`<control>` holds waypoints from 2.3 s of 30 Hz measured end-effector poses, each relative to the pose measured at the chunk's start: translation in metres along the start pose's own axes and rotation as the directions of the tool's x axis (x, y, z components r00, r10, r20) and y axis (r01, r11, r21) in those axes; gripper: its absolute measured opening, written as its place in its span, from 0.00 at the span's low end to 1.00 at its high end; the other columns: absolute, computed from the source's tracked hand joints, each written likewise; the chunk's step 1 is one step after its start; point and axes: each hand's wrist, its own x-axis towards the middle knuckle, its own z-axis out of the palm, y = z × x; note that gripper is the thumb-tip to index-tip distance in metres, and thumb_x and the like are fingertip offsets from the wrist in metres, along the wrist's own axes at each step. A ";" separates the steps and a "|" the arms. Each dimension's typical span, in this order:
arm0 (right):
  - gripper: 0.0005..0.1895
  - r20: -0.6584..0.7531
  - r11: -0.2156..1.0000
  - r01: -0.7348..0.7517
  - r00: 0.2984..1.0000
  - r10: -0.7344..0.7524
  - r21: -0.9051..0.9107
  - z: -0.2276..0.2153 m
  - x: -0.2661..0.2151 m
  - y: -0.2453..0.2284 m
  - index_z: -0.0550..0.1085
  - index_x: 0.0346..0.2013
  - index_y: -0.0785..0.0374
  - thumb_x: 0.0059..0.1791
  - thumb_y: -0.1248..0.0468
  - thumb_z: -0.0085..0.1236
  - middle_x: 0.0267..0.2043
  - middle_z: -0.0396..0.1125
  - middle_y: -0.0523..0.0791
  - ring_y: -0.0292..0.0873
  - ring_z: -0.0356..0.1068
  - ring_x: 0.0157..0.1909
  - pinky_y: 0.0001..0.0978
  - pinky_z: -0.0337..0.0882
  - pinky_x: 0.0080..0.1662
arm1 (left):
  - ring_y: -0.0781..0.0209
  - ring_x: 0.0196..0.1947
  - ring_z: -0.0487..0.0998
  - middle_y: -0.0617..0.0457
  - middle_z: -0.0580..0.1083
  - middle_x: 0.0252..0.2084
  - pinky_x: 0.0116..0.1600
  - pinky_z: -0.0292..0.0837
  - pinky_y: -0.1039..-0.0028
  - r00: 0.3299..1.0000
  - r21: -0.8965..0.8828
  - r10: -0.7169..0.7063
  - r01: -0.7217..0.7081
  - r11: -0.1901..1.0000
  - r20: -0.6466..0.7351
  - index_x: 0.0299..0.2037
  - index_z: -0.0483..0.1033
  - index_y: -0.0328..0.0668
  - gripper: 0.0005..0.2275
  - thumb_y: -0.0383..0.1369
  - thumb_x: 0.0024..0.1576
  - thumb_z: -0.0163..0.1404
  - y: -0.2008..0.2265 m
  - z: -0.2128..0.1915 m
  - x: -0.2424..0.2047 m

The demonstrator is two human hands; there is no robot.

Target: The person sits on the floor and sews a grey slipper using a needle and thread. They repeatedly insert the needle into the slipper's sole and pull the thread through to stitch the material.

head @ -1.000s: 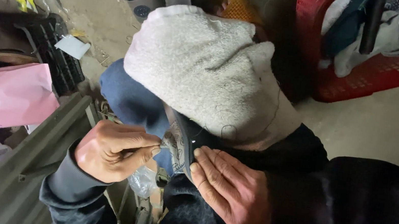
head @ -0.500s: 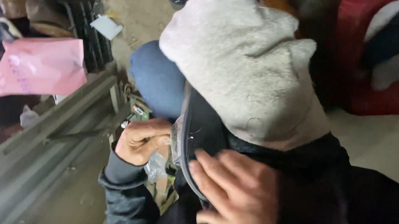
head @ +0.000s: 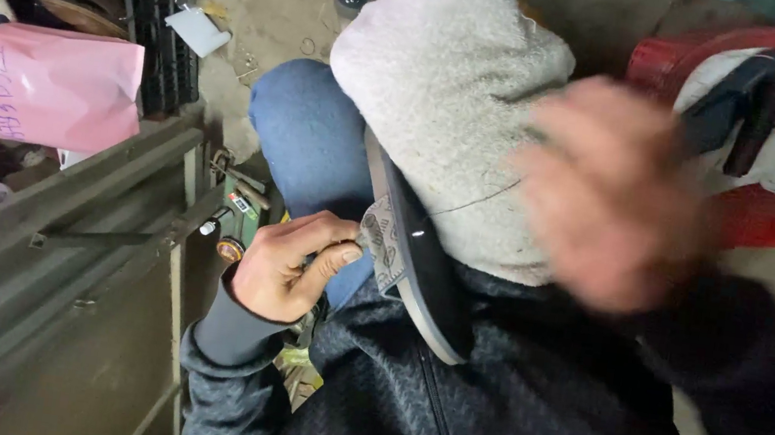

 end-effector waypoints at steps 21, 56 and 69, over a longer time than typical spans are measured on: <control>0.16 0.312 0.798 -0.599 0.772 0.554 0.063 0.041 -0.028 -0.073 0.78 0.53 0.52 0.50 0.64 0.62 0.30 0.76 0.38 0.39 0.77 0.31 0.33 0.77 0.37 | 0.37 0.27 0.82 0.41 0.76 0.24 0.31 0.77 0.57 0.991 0.086 0.126 -0.122 0.989 -0.046 0.40 0.78 0.34 0.10 0.35 0.60 0.56 0.006 -0.002 -0.001; 0.40 0.668 0.986 -0.095 0.726 0.161 -0.135 0.067 -0.072 -0.036 0.68 0.64 0.34 0.37 0.65 0.57 0.30 0.73 0.26 0.30 0.75 0.21 0.31 0.72 0.23 | 0.43 0.15 0.73 0.46 0.70 0.16 0.25 0.70 0.62 0.904 0.322 -0.033 0.186 0.928 -0.427 0.32 0.69 0.36 0.32 0.62 0.39 0.57 -0.001 -0.011 -0.019; 0.30 0.514 0.946 -0.146 0.810 0.283 -0.291 0.109 -0.097 -0.039 0.75 0.53 0.21 0.41 0.60 0.53 0.57 0.65 0.29 0.34 0.80 0.38 0.37 0.81 0.48 | 0.50 0.14 0.71 0.52 0.70 0.15 0.25 0.67 0.67 0.776 0.118 -0.256 0.389 0.914 -0.576 0.34 0.73 0.43 0.24 0.59 0.52 0.56 -0.132 0.030 -0.080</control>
